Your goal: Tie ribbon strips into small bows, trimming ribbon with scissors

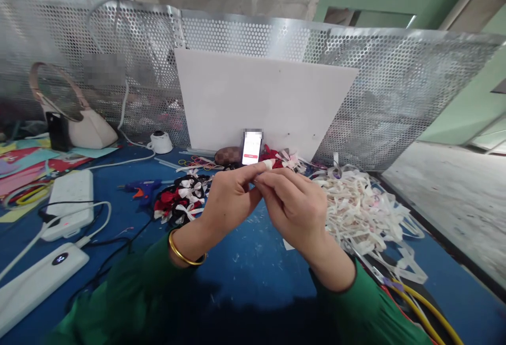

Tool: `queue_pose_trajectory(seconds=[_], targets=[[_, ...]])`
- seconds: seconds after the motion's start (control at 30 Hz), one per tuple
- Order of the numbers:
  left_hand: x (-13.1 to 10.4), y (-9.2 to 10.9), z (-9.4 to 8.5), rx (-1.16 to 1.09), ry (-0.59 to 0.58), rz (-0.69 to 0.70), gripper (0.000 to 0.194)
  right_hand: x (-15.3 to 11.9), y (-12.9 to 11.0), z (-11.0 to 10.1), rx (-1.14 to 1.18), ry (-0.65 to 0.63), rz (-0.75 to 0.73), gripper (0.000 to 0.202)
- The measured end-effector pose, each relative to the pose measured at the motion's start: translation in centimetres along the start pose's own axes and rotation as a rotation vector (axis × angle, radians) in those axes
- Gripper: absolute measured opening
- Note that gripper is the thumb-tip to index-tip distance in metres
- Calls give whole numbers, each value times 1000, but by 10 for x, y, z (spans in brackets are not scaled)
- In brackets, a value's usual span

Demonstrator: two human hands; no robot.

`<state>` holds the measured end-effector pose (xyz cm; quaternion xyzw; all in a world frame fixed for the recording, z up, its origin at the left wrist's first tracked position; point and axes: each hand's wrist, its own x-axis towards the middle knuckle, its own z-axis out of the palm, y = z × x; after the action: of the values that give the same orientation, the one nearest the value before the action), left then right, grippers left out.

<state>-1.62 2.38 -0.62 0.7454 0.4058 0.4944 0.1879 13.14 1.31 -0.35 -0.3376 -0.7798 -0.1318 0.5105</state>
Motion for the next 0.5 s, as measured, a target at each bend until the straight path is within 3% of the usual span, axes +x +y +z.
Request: queue_pose_trajectory(seconds=[0.17,0.27,0.37,0.5], targets=[[2,0,-1,-126,-32,-22,38,5,0,-12,11,-135,-3,22],[3,3,-6,-215,-46,-75,42,8,1,-15,134,-156,-7,21],[3,8,-10,-285,-53,-105,40,7,4,-15,451,-98,119,21],[5,11,-10,-434,-110,-183,39,5,12,-11,919,139,334,19]])
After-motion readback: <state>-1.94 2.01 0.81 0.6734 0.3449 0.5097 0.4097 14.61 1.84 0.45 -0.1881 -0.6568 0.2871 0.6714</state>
